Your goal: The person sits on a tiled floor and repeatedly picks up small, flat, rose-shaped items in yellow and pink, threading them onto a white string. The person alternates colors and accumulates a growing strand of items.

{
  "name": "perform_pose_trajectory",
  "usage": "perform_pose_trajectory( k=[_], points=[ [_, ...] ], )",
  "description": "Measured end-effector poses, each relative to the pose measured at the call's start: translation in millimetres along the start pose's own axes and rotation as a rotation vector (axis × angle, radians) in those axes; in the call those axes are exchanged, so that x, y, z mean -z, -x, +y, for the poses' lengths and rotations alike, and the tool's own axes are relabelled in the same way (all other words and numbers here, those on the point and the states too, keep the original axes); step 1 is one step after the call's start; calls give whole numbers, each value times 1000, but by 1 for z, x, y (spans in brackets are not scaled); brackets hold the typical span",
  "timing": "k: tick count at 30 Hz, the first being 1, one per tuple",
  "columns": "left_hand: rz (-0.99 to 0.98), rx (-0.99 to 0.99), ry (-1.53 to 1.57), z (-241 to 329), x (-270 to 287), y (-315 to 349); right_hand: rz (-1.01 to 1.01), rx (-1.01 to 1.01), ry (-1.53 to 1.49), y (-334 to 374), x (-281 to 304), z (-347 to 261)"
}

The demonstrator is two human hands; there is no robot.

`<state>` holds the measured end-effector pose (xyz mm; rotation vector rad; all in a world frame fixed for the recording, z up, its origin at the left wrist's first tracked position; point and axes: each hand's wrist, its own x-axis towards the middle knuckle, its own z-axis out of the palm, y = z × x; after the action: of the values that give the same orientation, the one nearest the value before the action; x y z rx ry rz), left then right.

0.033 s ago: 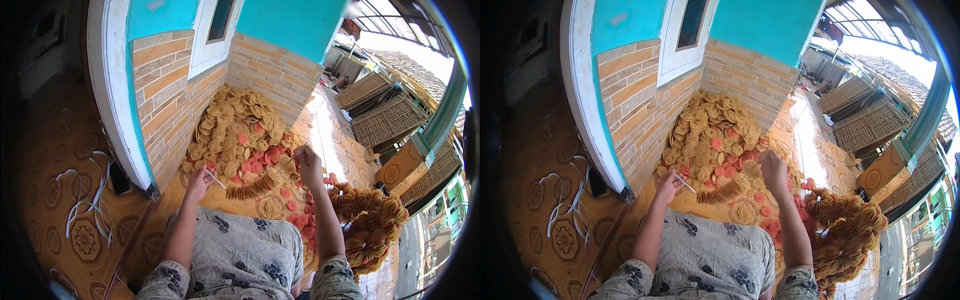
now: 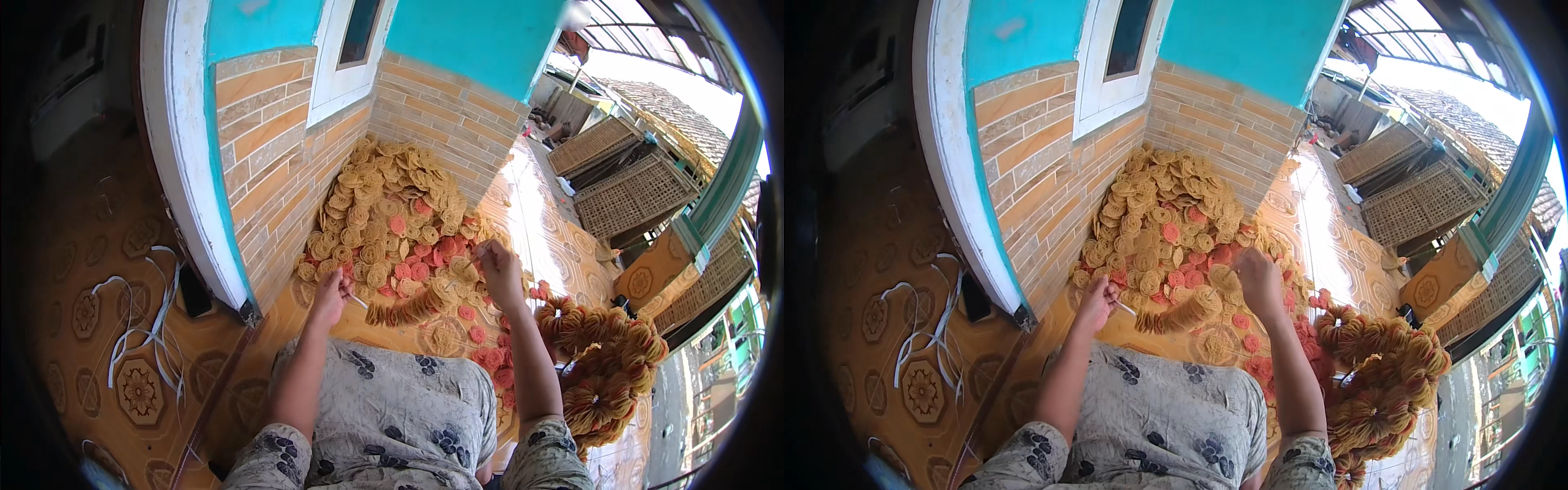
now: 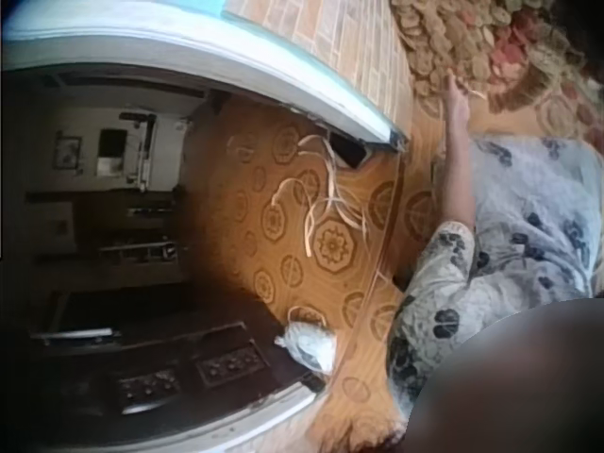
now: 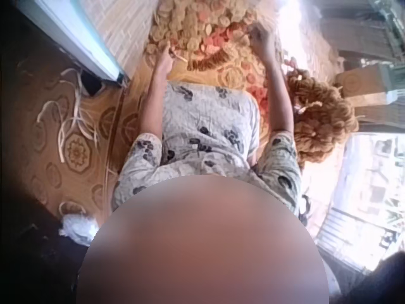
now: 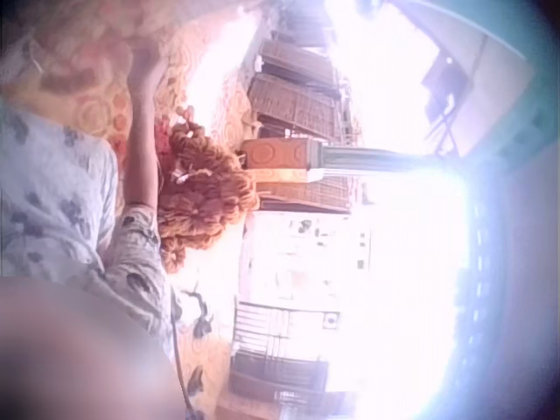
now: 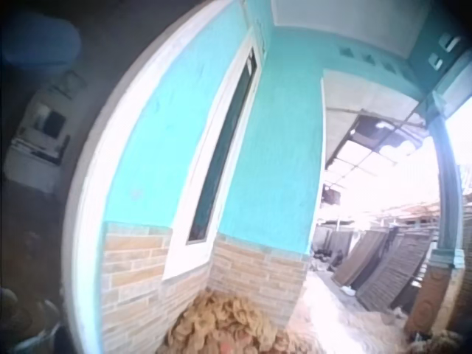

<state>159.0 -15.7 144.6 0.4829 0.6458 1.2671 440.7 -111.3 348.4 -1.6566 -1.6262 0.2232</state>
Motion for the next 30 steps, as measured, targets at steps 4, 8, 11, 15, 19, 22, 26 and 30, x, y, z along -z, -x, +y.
perform_pose_trajectory(
  k=[4, 8, 11, 15, 19, 22, 26, 30],
  points=[
    [-265, -29, -271, -2, -61, 9, -92, 61, -10, 17, -44, 3],
    [-529, -212, -887, -15, -104, 27, -69, 94, -84, 33, -74, 9],
    [-513, -159, -1097, -17, -100, 27, -31, 73, -157, 37, -86, 13],
    [-493, -155, -1237, -32, -80, 21, -11, -4, -232, 39, -103, 16],
    [-503, -241, -1130, -41, -71, 19, -24, 49, -236, 22, -104, 24],
    [-533, -340, -1049, -38, -75, 21, -176, -48, -335, 7, -97, 29],
    [-565, 98, -850, -30, -79, 25, -334, -71, -532, -5, -91, 40],
    [-566, 171, -771, -41, -72, 10, -343, -211, -661, -6, -104, 79]
  ],
)
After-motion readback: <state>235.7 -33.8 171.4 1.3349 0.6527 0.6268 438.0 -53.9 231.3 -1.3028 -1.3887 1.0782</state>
